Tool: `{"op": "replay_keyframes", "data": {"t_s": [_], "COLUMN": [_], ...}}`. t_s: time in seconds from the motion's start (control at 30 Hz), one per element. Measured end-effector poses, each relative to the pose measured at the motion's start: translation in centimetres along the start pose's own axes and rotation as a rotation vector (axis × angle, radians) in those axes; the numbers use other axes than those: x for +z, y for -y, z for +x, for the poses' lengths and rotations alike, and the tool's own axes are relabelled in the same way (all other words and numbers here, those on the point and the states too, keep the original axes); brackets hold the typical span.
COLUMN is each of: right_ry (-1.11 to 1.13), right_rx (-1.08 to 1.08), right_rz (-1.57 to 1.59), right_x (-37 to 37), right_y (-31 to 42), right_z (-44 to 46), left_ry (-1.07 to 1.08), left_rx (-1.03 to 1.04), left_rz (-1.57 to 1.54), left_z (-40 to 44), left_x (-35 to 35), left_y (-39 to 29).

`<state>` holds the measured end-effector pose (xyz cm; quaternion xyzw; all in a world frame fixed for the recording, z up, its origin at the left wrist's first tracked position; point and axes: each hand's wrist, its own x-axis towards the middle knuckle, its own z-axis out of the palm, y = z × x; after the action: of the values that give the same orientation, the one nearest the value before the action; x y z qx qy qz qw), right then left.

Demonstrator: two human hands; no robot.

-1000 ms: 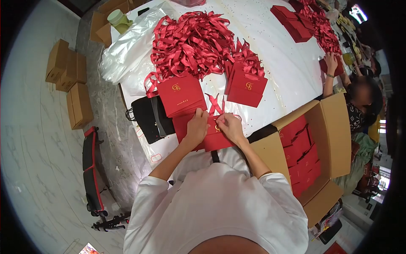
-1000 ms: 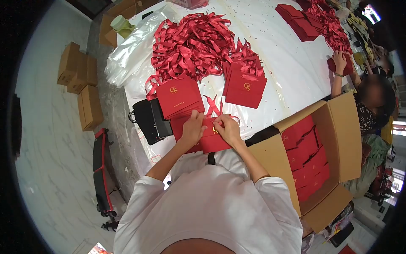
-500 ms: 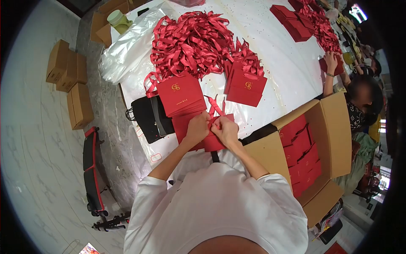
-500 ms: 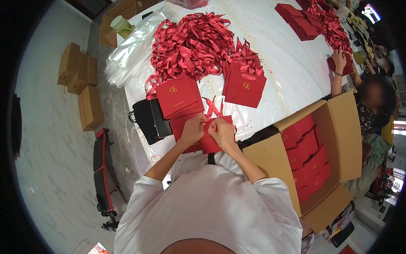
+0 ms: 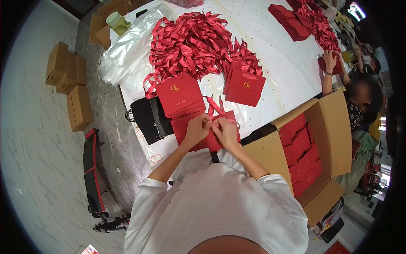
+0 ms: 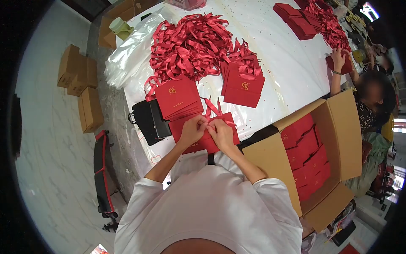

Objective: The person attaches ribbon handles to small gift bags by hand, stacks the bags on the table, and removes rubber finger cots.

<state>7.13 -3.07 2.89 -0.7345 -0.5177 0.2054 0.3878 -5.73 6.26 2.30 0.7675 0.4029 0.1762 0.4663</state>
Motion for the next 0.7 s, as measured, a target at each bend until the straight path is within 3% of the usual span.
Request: {"op": "replay_keyframes", "data": {"t_s": [0.13, 0.2, 0.27, 0.33, 0.4, 0.47, 0.6, 0.7], "right_ry": [0.196, 0.14, 0.098, 0.314, 0.409, 0.746, 0.84, 0.741], "right_rx": [-0.002, -0.015, -0.109, -0.128, -0.042, 0.063, 0.096, 0.096], "right_rz": [0.107, 0.214, 0.034, -0.171, -0.135, 0.055, 0.261, 0.31], "right_x": [-3.2, -3.4, -4.1, -4.4, -4.1, -4.3, -3.4, -2.1], "right_y": [0.5, -0.5, -1.3, -1.8, -2.9, -4.2, -5.5, -6.4], "right_z": [1.6, 2.7, 4.2, 5.0, 5.7, 6.8, 7.2, 6.8], "left_ry": [-0.051, -0.114, -0.117, -0.102, -0.09, -0.137, -0.167, -0.135], "left_rx": [0.022, 0.09, 0.148, 0.161, 0.174, 0.323, 0.399, 0.36], "left_rz": [-0.029, -0.004, 0.009, 0.016, 0.024, 0.007, 0.034, 0.058], "left_z": [-0.3, -0.6, -0.8, -1.2, -1.6, -1.8, -1.9, -1.7], "left_x": [0.1, 0.6, 1.0, 1.6, 1.9, 2.0, 1.8, 1.5], "left_y": [-0.7, -0.9, -1.4, -1.9, -2.1, -2.0, -2.3, -2.1]}}
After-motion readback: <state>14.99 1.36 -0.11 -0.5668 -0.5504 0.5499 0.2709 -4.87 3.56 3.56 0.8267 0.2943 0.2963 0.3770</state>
